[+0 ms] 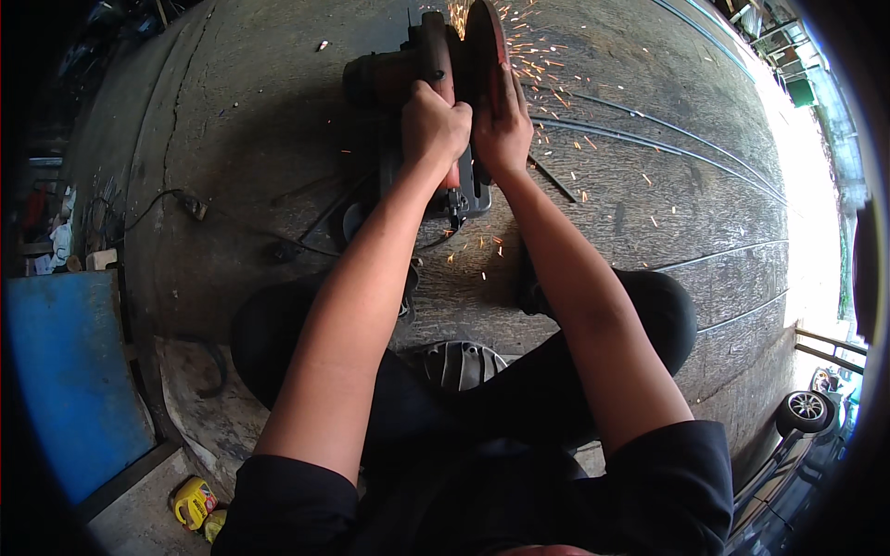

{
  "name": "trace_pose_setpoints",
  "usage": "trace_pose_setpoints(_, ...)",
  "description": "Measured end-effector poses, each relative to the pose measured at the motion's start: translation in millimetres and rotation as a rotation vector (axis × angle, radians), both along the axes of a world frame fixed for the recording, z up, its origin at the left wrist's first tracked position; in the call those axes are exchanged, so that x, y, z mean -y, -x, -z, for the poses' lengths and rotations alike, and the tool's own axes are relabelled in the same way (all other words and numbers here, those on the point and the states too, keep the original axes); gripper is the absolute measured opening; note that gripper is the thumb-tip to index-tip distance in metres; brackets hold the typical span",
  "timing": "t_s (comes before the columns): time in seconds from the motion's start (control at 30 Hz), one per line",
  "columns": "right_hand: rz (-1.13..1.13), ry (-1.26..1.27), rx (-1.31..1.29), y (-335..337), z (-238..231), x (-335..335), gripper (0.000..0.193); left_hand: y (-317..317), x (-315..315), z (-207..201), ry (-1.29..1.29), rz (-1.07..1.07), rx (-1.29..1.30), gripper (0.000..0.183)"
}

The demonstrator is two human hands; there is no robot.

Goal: Cutting and deburring metal bars using a chop saw.

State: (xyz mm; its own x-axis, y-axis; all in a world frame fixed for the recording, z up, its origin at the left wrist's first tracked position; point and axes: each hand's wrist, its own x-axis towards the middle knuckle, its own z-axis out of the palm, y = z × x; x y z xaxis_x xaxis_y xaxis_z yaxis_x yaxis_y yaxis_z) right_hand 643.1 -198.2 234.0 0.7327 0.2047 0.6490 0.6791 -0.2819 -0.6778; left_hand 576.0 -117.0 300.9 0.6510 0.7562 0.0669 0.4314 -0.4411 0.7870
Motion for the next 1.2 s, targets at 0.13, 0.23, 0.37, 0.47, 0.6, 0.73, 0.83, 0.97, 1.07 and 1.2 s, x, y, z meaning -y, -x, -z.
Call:
trace_pose_setpoints(0.13,-0.003,-0.011,0.014,-0.8,1.8,0.0,0.05,0.0,-0.1,0.4,0.024,0.001,0.008,0.037)
trace_pose_setpoints(0.23,-0.006,-0.018,0.028,-1.8,3.3,-0.1,0.05,0.3,-0.4,1.9,0.02,0.009,0.01,0.037)
trace_pose_setpoints(0.37,0.001,-0.017,0.027,-2.0,4.1,-0.8,0.05,0.4,-0.6,3.7,0.007,0.007,0.033,0.036)
trace_pose_setpoints(0.47,-0.004,-0.017,-0.001,-0.9,4.1,-0.3,0.05,0.7,-0.4,4.4,0.004,0.004,0.031,0.036)
trace_pose_setpoints(0.6,-0.005,-0.02,0.015,-0.8,4.0,0.0,0.051,1.0,0.1,5.2,0.002,0.004,0.038,0.036)
trace_pose_setpoints(0.73,0.0,-0.018,0.031,-1.3,4.2,-0.2,0.051,0.6,0.2,5.4,-0.01,0.006,0.028,0.036)
trace_pose_setpoints(0.83,0.015,-0.007,0.035,-0.6,4.9,0.2,0.051,0.8,0.7,5.1,-0.011,0.005,0.028,0.035)
trace_pose_setpoints(0.97,0.013,0.003,0.021,-0.8,5.9,0.0,0.051,1.3,1.5,3.8,-0.022,0.005,0.024,0.035)
trace_pose_setpoints(1.07,0.018,-0.001,0.038,-1.6,6.8,-0.6,0.052,1.9,1.9,2.5,-0.016,0.005,0.019,0.035)
trace_pose_setpoints(1.2,0.02,-0.004,0.053,-2.6,8.4,-0.6,0.053,3.0,3.0,2.0,-0.001,0.009,0.019,0.036)
